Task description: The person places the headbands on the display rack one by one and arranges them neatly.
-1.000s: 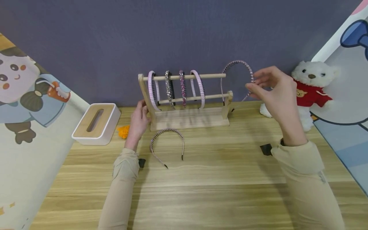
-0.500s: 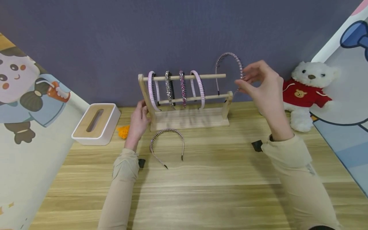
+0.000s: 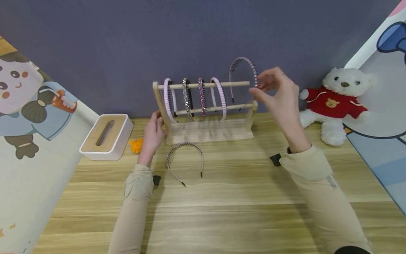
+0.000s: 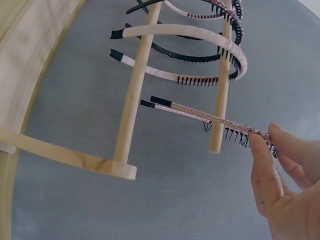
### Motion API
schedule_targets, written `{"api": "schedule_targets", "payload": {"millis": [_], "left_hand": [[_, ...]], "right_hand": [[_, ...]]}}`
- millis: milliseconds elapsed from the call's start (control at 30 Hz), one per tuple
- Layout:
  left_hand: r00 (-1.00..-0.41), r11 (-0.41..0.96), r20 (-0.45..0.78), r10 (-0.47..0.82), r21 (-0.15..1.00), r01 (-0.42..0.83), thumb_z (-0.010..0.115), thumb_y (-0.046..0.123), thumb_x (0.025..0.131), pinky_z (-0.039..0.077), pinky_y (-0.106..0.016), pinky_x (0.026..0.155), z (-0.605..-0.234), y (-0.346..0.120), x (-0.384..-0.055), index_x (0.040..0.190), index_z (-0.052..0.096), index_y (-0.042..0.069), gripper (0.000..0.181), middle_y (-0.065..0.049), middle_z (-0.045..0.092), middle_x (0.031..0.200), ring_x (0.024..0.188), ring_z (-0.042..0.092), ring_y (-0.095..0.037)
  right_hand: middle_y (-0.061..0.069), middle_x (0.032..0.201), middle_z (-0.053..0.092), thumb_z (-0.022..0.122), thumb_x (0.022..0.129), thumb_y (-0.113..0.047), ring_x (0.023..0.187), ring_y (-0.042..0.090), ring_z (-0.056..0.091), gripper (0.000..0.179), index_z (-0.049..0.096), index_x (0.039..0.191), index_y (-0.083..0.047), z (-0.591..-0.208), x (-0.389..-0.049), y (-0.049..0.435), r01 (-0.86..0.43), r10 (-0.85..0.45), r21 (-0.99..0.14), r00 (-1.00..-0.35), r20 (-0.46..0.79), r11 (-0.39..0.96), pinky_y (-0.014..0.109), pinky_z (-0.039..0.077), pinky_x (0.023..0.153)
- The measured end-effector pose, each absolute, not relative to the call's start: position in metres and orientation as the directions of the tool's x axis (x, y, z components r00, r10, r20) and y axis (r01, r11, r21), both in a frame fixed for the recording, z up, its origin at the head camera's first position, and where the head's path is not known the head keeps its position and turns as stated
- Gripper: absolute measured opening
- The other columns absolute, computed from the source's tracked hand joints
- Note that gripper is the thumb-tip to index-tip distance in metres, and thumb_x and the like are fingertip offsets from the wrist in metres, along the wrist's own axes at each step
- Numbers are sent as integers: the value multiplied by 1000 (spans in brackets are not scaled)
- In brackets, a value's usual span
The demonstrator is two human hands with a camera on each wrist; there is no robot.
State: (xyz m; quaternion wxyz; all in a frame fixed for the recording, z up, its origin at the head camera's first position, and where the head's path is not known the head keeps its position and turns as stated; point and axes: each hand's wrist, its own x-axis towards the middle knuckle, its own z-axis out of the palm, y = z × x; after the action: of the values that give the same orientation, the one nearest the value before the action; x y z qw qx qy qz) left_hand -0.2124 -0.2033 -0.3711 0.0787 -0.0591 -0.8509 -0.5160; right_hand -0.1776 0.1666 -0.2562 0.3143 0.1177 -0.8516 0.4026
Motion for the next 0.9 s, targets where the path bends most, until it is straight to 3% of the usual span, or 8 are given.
{"api": "schedule_targets", "payload": {"millis": [267, 467, 600, 800, 900], "left_hand": [[-979, 451, 201, 21, 872, 188, 33, 11, 118, 62, -55, 101, -371, -203, -212, 160, 39, -3, 44, -29, 48, 157, 143, 50, -45], [-978, 461, 209, 21, 866, 195, 33, 12, 118, 62, -55, 101, -371, -203, -213, 160, 39, -3, 44, -28, 48, 157, 143, 50, -45], [-978, 464, 210, 20, 864, 195, 33, 12, 118, 62, -55, 100, -371, -203, -214, 159, 40, -3, 44, -28, 49, 157, 142, 51, -44], [-980, 455, 199, 23, 870, 187, 33, 12, 118, 61, -56, 102, -372, -204, -214, 159, 40, -4, 44, -27, 48, 158, 143, 50, -44], [-980, 457, 199, 22, 870, 187, 33, 12, 118, 61, -56, 102, -373, -204, -214, 159, 40, -4, 44, -27, 48, 157, 143, 50, -44]], "right_hand": [[13, 98, 75, 84, 95, -14, 80, -8, 59, 32, 70, 119, 1, -269, -187, 157, -480, 21, -601, -770, 638, 640, 13, 49, 72], [15, 98, 74, 85, 94, -12, 83, 16, 69, 32, 70, 118, 2, -279, -192, 150, -473, 8, -603, -782, 623, 643, 12, 49, 72], [16, 97, 74, 86, 93, -10, 84, 26, 71, 31, 69, 117, 2, -285, -193, 146, -471, -6, -601, -790, 613, 646, 17, 48, 70], [16, 96, 74, 87, 91, -8, 83, 27, 70, 31, 68, 115, 2, -295, -194, 140, -464, -17, -601, -800, 600, 651, 30, 54, 72], [17, 95, 74, 88, 90, -6, 82, 28, 71, 31, 69, 113, 3, -299, -195, 138, -466, -15, -611, -802, 597, 640, 31, 54, 71]]}}
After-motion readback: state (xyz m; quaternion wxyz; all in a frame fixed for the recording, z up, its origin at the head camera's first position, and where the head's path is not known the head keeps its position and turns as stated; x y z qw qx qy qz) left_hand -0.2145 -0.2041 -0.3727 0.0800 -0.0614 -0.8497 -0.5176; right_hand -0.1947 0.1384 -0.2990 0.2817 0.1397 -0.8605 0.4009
